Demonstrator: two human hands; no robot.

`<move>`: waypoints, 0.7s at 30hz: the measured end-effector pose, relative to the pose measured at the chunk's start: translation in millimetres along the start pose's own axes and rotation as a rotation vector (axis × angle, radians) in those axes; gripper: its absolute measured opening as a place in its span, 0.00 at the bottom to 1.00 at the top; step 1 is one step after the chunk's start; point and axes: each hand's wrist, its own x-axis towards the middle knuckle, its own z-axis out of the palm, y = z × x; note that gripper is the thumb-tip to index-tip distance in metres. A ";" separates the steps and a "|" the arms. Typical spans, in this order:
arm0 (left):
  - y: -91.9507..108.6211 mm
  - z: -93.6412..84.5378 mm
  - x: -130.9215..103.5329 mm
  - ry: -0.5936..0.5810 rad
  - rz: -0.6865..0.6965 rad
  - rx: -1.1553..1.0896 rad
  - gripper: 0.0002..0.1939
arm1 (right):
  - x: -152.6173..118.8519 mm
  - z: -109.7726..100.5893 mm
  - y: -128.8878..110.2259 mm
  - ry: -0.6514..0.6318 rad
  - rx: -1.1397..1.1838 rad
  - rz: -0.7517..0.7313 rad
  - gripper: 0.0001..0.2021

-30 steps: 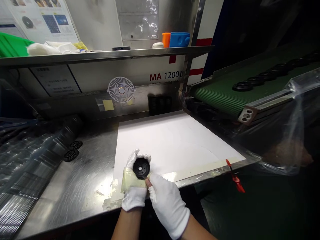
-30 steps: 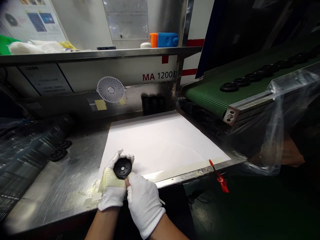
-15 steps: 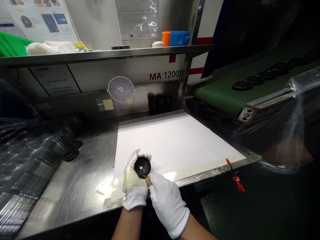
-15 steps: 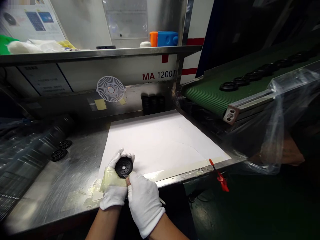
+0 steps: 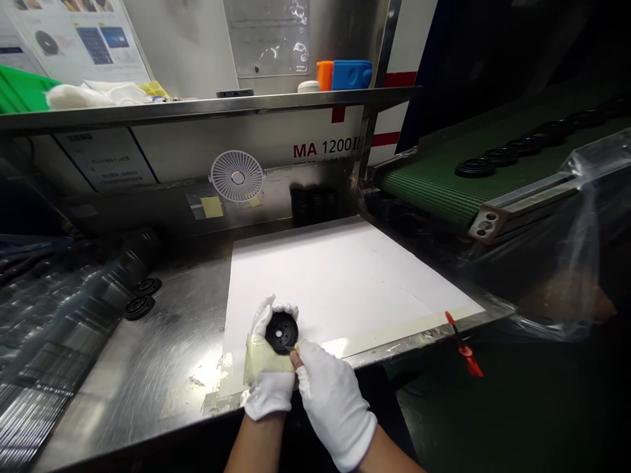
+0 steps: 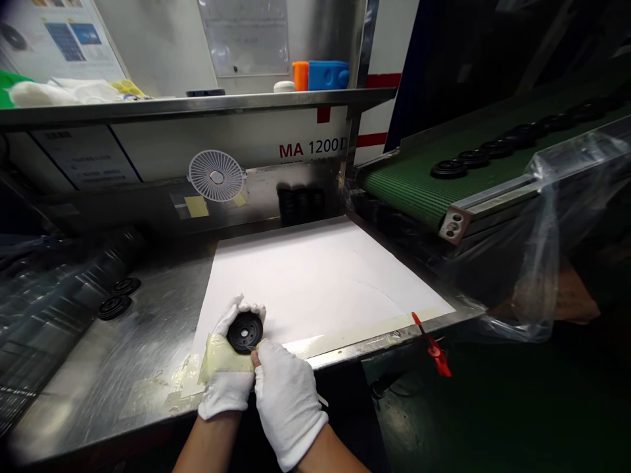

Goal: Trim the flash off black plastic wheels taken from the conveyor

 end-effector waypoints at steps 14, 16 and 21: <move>5.2 -2.0 -4.8 -0.035 -0.014 -0.019 0.17 | -6.1 4.0 0.7 0.021 0.075 -0.045 0.12; 10.6 -3.8 -6.1 -0.043 -0.106 0.002 0.20 | -5.4 1.4 1.4 0.041 0.059 -0.061 0.12; 18.7 -3.7 -10.7 -0.111 -0.224 0.007 0.20 | -3.5 -9.2 5.5 0.059 0.018 -0.017 0.11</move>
